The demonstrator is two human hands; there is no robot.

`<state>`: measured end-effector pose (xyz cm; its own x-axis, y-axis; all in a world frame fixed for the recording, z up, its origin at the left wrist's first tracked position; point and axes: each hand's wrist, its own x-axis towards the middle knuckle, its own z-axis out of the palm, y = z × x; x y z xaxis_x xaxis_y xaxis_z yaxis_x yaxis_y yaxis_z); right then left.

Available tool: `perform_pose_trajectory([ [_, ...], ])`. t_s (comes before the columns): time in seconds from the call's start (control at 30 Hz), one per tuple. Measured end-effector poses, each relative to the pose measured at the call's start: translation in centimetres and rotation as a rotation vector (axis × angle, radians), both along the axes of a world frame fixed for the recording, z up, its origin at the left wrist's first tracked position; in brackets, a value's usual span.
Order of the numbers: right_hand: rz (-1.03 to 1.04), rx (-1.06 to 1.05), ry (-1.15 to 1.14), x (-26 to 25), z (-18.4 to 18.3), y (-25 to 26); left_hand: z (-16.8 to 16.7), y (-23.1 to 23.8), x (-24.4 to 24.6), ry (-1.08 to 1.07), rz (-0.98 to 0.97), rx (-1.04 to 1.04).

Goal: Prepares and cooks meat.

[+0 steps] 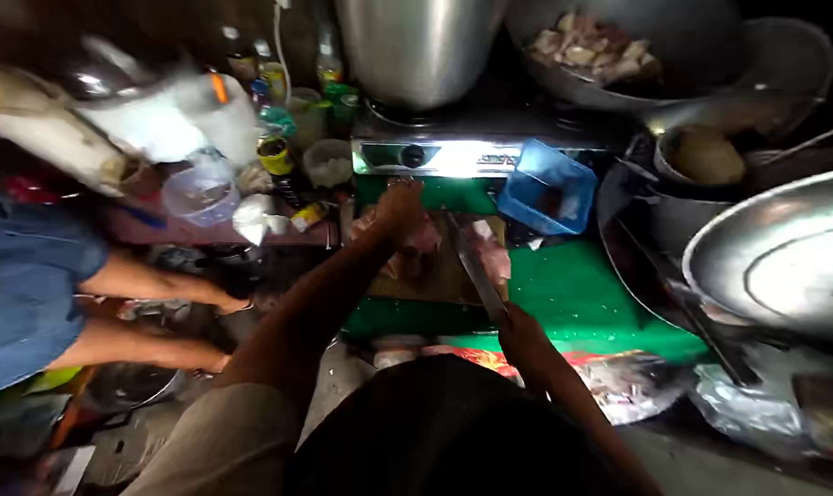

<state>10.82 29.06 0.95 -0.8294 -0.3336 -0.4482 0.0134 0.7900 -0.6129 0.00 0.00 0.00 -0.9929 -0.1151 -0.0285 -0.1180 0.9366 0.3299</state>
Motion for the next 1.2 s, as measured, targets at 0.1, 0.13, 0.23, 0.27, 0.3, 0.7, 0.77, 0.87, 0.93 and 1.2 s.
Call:
perform_pose_trajectory([
  [0.1, -0.104, -0.19, -0.07, 0.0, 1.3, 2.5, 3.3, 3.0, 1.8, -0.029, -0.277, -0.027],
  [0.13, -0.144, -0.23, -0.063, 0.1, 1.5, 3.5, 4.2, 4.0, 2.5, -0.052, -0.39, -0.035],
  [0.23, -0.231, -0.214, 0.022, -0.3, -0.8, 6.8, 3.0, 6.4, 2.7, -0.054, -0.728, 0.022],
  [0.27, -0.242, -0.192, 0.05, -0.4, -1.3, 7.4, 2.3, 7.0, 2.5, -0.05, -0.811, 0.037],
  [0.3, -0.239, -0.172, 0.075, -0.3, -1.6, 7.7, 1.6, 7.5, 2.2, -0.031, -0.882, 0.038],
  [0.7, 0.114, 0.136, 0.079, -0.1, -2.1, 6.1, -3.9, 5.4, 3.3, 0.049, -0.974, -0.053],
  [0.77, 0.126, 0.183, 0.056, -0.5, -2.6, 5.8, -3.1, 5.2, 2.7, -0.064, -0.914, -0.12],
  [0.87, 0.096, 0.256, 0.107, -1.3, -3.3, 6.2, -3.1, 6.0, 1.6, -0.105, -0.881, -0.183],
  [0.93, 0.049, 0.253, 0.185, -1.6, -3.8, 6.6, -3.2, 6.7, 1.6, -0.138, -0.857, -0.165],
  [1.2, -0.096, 0.175, 0.224, -2.6, -3.4, 8.9, -4.6, 10.2, 1.9, -0.079, -0.474, 0.116],
])
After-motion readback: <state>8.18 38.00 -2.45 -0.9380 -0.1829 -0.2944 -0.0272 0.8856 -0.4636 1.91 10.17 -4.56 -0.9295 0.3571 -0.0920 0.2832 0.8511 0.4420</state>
